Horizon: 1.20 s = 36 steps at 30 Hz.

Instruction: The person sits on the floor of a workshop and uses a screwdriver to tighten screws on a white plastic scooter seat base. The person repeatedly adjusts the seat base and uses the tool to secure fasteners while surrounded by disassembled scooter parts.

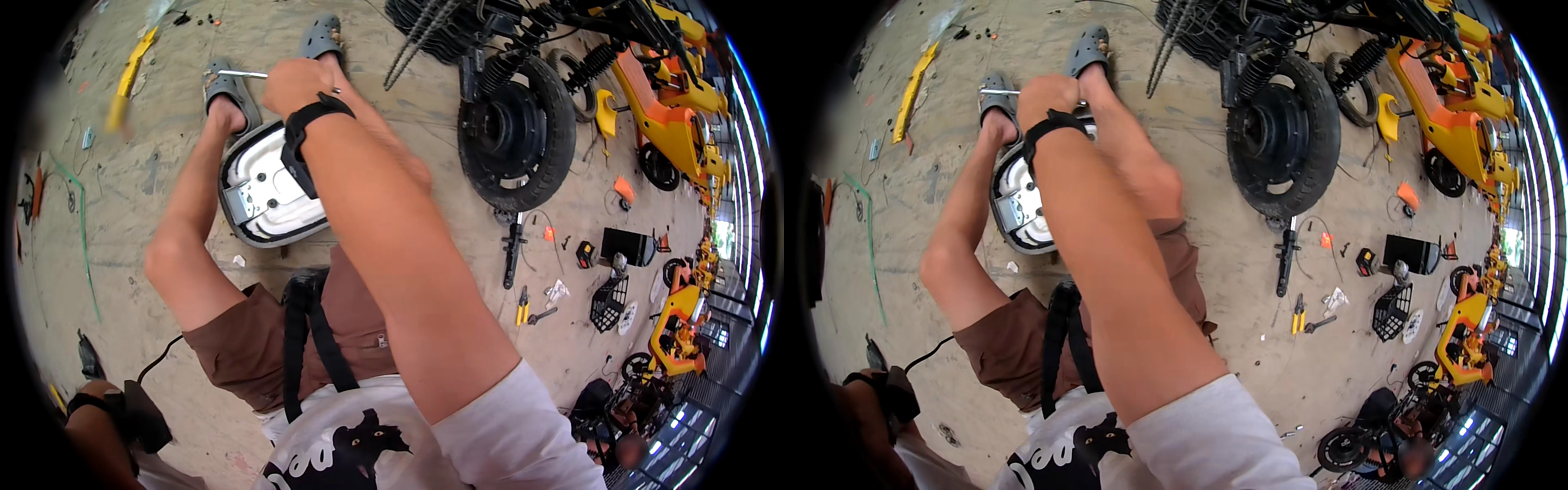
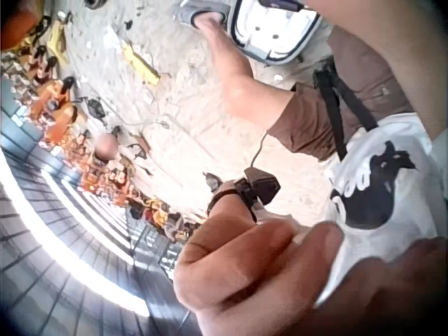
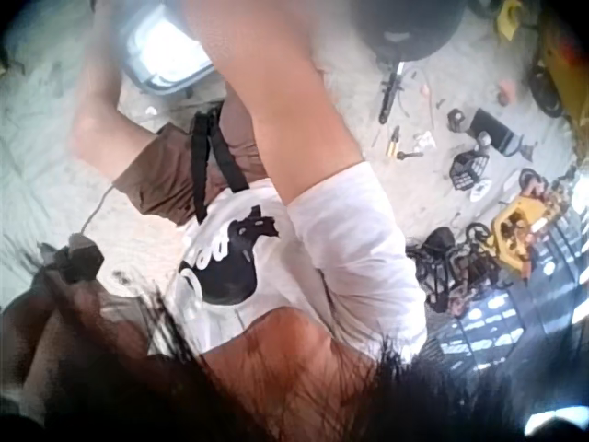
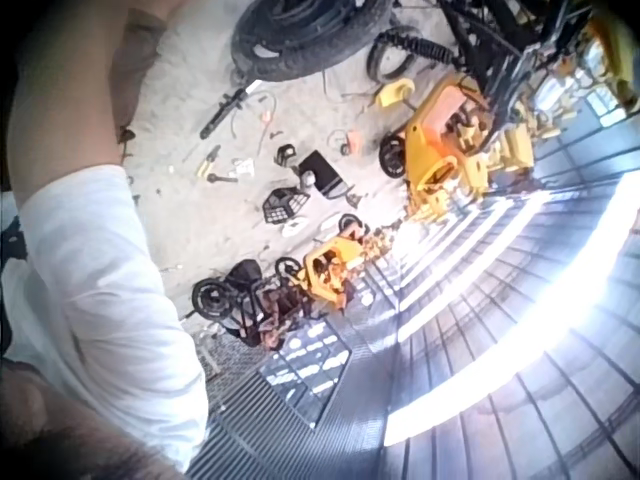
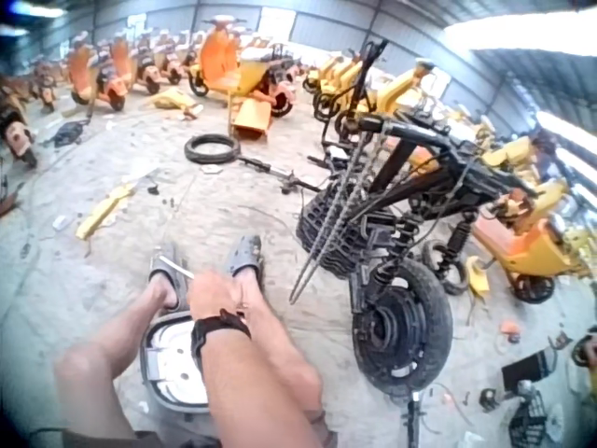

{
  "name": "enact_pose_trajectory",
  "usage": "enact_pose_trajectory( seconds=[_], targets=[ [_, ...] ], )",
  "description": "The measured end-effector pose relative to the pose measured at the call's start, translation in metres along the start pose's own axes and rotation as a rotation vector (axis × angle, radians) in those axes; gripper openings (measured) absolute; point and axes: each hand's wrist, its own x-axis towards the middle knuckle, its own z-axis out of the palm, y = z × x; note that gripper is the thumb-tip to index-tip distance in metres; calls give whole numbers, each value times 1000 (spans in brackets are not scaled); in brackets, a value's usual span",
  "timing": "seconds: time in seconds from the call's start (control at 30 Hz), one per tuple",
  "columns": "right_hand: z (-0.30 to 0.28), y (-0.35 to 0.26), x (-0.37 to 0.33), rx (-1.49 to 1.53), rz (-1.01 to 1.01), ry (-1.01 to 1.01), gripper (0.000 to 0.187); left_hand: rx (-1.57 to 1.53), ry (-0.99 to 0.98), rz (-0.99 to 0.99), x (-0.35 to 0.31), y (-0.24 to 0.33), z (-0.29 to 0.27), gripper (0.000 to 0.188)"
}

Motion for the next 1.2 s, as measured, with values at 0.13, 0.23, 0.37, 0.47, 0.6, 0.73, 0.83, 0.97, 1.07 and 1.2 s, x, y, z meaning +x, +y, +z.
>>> enact_pose_trajectory(
  seconds=[0.13,0.23,0.37,0.47,0.6,0.73,0.83,0.97,1.07,1.2],
  targets=[
    [7,-7,0,45,-29,69,26,38,-1,-22,2,11,-5,24],
    [14,-1,4,54,-82,121,25,53,13,-16,3,12,-3,25],
    [-10,2,-18,116,28,8,28,33,-24,4,-4,13,10,25],
    [-12,2,-25,124,49,1,27,-19,-105,-30,-9,26,5,23],
    [-3,2,-36,117,10,60,21,-124,-137,-242,-28,45,3,23],
    [10,5,-46,166,65,118,18,-475,-122,-529,-43,57,4,20],
    [13,1,-60,122,52,154,18,-886,-38,-916,-46,68,-2,21],
    [26,-22,-64,233,55,153,18,-1300,377,-1344,-57,69,5,16],
    [24,-5,-63,262,109,121,14,-1456,703,-1512,-38,52,29,19],
    [47,12,-52,297,196,212,15,-1693,697,-1505,-39,16,63,28]
  ],
)
